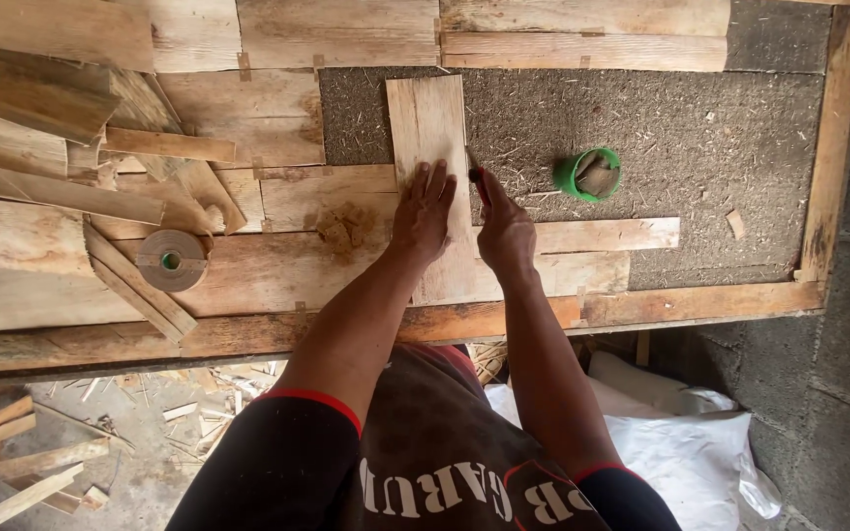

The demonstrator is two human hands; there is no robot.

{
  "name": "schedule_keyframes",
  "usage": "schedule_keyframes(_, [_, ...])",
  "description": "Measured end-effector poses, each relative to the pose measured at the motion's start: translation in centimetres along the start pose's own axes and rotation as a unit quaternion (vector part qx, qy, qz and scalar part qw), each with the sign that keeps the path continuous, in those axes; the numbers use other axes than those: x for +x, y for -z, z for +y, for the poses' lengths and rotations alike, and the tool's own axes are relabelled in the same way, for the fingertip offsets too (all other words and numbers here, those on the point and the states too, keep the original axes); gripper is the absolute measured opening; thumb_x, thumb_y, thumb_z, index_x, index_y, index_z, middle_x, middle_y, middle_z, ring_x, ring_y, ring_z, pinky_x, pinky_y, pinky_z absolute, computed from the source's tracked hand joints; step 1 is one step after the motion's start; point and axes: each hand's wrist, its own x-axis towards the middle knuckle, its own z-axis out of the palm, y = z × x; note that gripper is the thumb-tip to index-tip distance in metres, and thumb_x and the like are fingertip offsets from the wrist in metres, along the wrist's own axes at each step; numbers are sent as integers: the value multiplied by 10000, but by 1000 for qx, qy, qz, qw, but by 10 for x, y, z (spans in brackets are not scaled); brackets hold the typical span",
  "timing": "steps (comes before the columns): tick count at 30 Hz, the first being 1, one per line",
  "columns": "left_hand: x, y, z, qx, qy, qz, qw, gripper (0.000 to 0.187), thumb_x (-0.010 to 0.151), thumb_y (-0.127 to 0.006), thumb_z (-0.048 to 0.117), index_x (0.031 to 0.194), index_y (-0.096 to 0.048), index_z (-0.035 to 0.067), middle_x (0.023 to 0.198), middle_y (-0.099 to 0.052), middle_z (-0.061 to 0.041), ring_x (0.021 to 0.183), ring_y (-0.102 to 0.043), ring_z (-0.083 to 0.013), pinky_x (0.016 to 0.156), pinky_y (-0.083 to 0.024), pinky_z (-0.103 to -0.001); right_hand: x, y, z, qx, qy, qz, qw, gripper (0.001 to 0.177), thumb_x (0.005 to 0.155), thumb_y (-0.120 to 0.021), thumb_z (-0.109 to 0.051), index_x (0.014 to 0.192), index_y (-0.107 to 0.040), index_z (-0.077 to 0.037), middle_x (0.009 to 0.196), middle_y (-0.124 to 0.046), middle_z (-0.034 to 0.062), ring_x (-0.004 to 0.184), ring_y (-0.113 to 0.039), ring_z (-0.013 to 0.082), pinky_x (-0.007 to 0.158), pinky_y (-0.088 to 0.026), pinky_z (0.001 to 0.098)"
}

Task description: Fitting and adjusting small wood strips into a patterned surface using a utility knife.

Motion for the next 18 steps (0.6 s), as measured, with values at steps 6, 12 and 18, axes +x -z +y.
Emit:
schedule_keyframes(6, [0,-1,-2,-16,-4,12,1000,1118,759,-897,308,1631,-227,108,1720,-55,-146,1572,-76,-375,1276,-136,-481,-1,5,-3,-109,-102,-68,986,538,1125,-413,-137,1644,-349,-265,1324,-702,14,483,-409,37,348,-272,224])
schedule_keyframes(12, [-6,14,2,-11,-2,-4,1000,1127,761,-901,351,1623,-224,92,1717,-60,-152,1581,-71,-380,1297,-131,-486,0,-29,18,-41,13,17,999,604,1036,-409,-1,1588,-377,-243,1486,-594,-8,446,-452,26,288,-307,196])
schedule_keyframes(18, [-4,24,5,-17,10,-29,999,1166,729,-921,349,1623,-214,99,1725,-54,-145,1581,-63,-370,1284,-137,-475,-8,-36,18,-71,-4,-11,997,688,1029,-487,-7,1665,-330,-220,1250,-731,86,539,-483,19,348,-333,179])
